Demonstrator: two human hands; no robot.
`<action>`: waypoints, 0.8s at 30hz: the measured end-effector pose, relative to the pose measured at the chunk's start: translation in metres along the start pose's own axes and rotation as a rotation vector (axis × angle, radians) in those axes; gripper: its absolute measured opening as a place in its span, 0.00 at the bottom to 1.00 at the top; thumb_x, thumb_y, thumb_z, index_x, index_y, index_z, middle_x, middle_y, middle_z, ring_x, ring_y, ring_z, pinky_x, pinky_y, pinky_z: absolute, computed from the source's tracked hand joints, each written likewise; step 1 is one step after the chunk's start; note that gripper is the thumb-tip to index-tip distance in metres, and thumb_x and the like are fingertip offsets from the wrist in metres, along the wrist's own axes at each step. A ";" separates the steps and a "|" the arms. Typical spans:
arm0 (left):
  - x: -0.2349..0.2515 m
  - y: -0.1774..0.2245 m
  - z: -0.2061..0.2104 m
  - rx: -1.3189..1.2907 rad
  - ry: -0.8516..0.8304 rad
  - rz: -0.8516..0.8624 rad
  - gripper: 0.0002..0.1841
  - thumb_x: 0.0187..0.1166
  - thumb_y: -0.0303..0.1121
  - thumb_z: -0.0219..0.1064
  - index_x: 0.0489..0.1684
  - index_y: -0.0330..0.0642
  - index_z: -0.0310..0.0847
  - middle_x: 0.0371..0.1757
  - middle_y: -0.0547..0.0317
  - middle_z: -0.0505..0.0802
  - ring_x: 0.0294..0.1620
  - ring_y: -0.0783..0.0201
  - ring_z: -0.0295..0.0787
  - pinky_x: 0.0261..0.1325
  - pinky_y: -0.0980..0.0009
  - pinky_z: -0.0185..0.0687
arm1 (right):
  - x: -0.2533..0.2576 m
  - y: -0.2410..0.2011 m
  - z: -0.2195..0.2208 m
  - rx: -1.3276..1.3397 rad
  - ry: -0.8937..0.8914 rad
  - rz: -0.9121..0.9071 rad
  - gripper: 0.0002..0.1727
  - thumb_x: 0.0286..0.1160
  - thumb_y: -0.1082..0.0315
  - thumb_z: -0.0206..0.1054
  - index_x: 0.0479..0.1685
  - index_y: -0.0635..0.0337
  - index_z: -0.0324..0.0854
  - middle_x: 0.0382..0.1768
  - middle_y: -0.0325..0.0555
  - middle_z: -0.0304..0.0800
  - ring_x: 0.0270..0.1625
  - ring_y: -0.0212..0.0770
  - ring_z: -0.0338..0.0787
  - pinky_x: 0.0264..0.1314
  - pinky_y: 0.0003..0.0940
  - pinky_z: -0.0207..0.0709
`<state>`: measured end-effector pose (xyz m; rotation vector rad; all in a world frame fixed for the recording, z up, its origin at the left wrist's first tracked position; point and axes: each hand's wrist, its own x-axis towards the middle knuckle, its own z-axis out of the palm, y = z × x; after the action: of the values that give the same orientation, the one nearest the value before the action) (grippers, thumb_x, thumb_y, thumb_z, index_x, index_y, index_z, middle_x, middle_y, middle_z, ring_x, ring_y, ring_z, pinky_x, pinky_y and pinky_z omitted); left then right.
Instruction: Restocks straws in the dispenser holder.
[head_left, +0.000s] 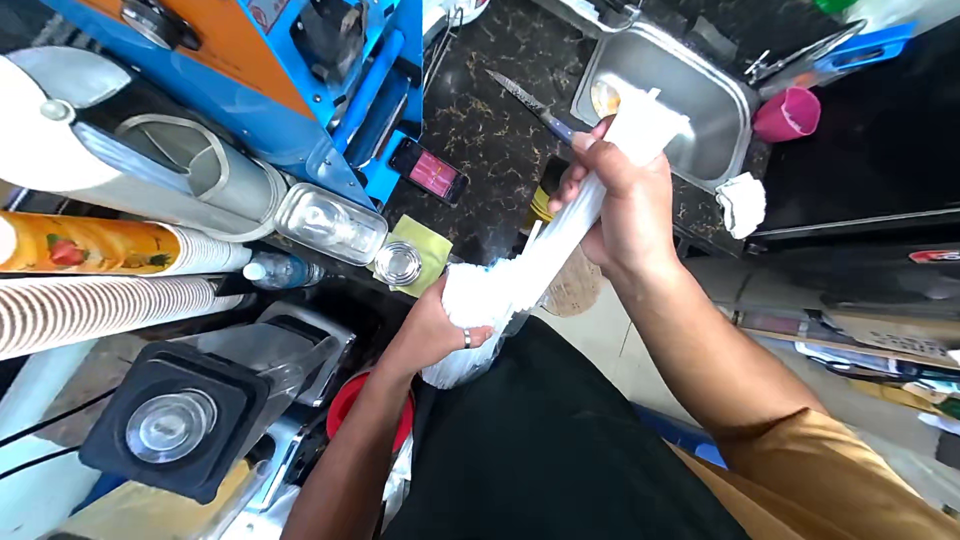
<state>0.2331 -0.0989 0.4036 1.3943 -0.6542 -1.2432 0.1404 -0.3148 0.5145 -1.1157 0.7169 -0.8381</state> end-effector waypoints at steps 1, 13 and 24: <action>-0.002 -0.001 -0.005 -0.029 0.009 0.013 0.40 0.46 0.31 0.89 0.67 0.39 0.77 0.53 0.61 0.95 0.55 0.69 0.93 0.62 0.68 0.91 | 0.003 -0.002 0.000 0.006 0.003 -0.015 0.03 0.82 0.72 0.62 0.43 0.55 0.72 0.19 0.37 0.78 0.17 0.36 0.82 0.23 0.37 0.88; -0.090 -0.031 -0.049 -0.130 0.435 0.331 0.43 0.46 0.36 0.92 0.66 0.32 0.74 0.55 0.66 0.95 0.58 0.74 0.92 0.66 0.70 0.90 | -0.013 0.051 0.072 -0.251 -0.244 -0.317 0.10 0.81 0.67 0.67 0.53 0.51 0.71 0.29 0.34 0.88 0.25 0.36 0.90 0.30 0.36 0.91; -0.122 -0.052 -0.050 -0.202 0.656 0.417 0.38 0.48 0.28 0.90 0.65 0.37 0.78 0.56 0.68 0.95 0.58 0.74 0.92 0.67 0.71 0.89 | 0.015 0.145 0.328 0.081 -0.522 -0.721 0.11 0.70 0.80 0.71 0.44 0.75 0.74 0.30 0.51 0.84 0.29 0.39 0.88 0.31 0.36 0.88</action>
<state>0.2298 0.0420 0.3862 1.3062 -0.3195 -0.4601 0.4527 -0.1443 0.4689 -1.4630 -0.1799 -1.0928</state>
